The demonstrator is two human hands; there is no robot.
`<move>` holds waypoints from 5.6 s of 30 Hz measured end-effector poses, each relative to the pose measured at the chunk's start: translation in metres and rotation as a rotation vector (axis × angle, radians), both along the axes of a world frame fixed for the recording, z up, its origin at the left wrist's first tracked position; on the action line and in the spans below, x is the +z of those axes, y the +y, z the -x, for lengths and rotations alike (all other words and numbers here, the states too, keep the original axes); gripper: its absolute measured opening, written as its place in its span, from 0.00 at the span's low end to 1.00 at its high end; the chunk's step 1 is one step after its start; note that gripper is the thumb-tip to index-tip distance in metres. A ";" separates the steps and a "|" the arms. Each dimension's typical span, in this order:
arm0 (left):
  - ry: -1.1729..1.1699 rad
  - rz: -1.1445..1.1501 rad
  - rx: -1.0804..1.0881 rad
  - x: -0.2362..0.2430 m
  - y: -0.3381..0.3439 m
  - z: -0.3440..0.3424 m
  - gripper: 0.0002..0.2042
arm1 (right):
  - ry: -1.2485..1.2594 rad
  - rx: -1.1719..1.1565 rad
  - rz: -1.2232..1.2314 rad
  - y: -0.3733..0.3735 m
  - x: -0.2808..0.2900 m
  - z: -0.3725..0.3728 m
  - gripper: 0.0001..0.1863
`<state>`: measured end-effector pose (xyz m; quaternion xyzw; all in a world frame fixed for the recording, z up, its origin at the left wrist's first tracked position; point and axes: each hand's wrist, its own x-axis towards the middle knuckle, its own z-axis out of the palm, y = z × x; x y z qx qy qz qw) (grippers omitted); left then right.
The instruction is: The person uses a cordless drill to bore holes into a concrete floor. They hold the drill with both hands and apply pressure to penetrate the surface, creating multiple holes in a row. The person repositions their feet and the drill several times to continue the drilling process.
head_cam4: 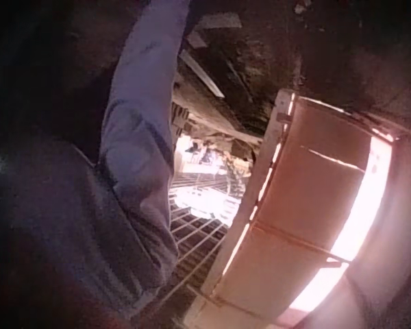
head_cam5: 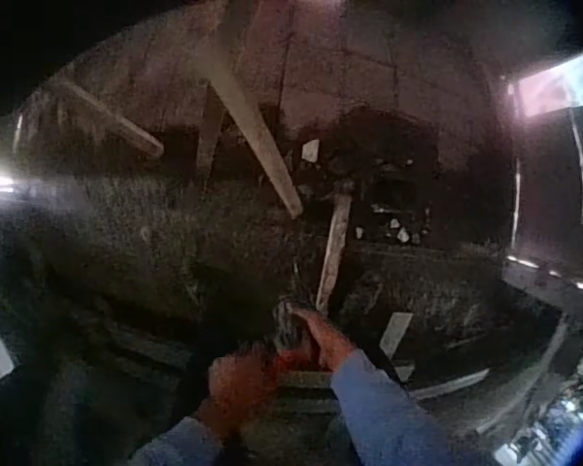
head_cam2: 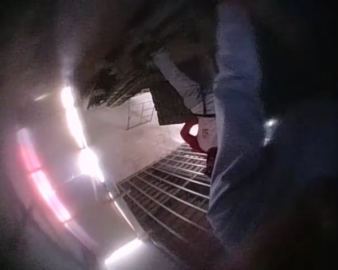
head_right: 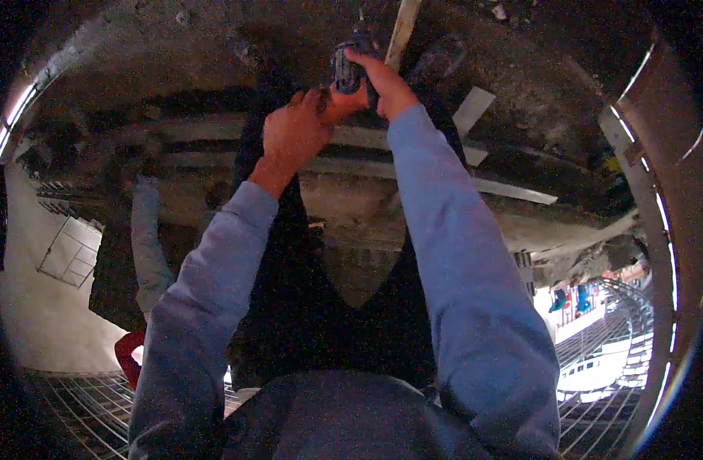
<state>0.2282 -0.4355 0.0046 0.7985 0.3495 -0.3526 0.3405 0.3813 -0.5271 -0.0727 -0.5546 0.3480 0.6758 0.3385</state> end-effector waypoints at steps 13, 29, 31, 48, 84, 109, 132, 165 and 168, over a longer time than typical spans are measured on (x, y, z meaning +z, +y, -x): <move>0.012 0.053 0.082 -0.028 0.005 -0.011 0.19 | 0.066 -0.088 -0.263 -0.010 -0.069 -0.007 0.18; 0.078 0.065 0.083 -0.034 0.013 -0.029 0.21 | 0.013 -0.022 -0.158 0.004 -0.063 -0.025 0.18; 0.062 0.061 0.090 -0.032 0.019 -0.025 0.21 | -0.005 0.005 -0.101 0.010 -0.065 -0.022 0.19; -0.051 -0.028 -0.055 -0.025 0.044 -0.048 0.39 | -0.093 0.204 0.009 0.026 -0.076 -0.026 0.29; -0.004 0.028 0.001 -0.042 0.069 -0.050 0.27 | -0.509 0.296 0.316 0.096 -0.003 -0.003 0.40; 0.082 0.221 0.366 -0.047 0.054 -0.053 0.44 | -0.549 0.711 0.238 0.104 -0.026 -0.022 0.41; 0.087 0.268 0.473 -0.032 0.058 -0.048 0.44 | -0.600 0.929 0.189 0.104 -0.021 -0.016 0.41; 0.013 0.122 0.571 -0.043 0.027 -0.038 0.42 | -0.389 0.751 0.182 0.102 -0.025 -0.017 0.33; -0.013 0.139 0.618 -0.039 0.030 -0.036 0.43 | -0.304 0.652 0.206 0.100 -0.030 -0.018 0.34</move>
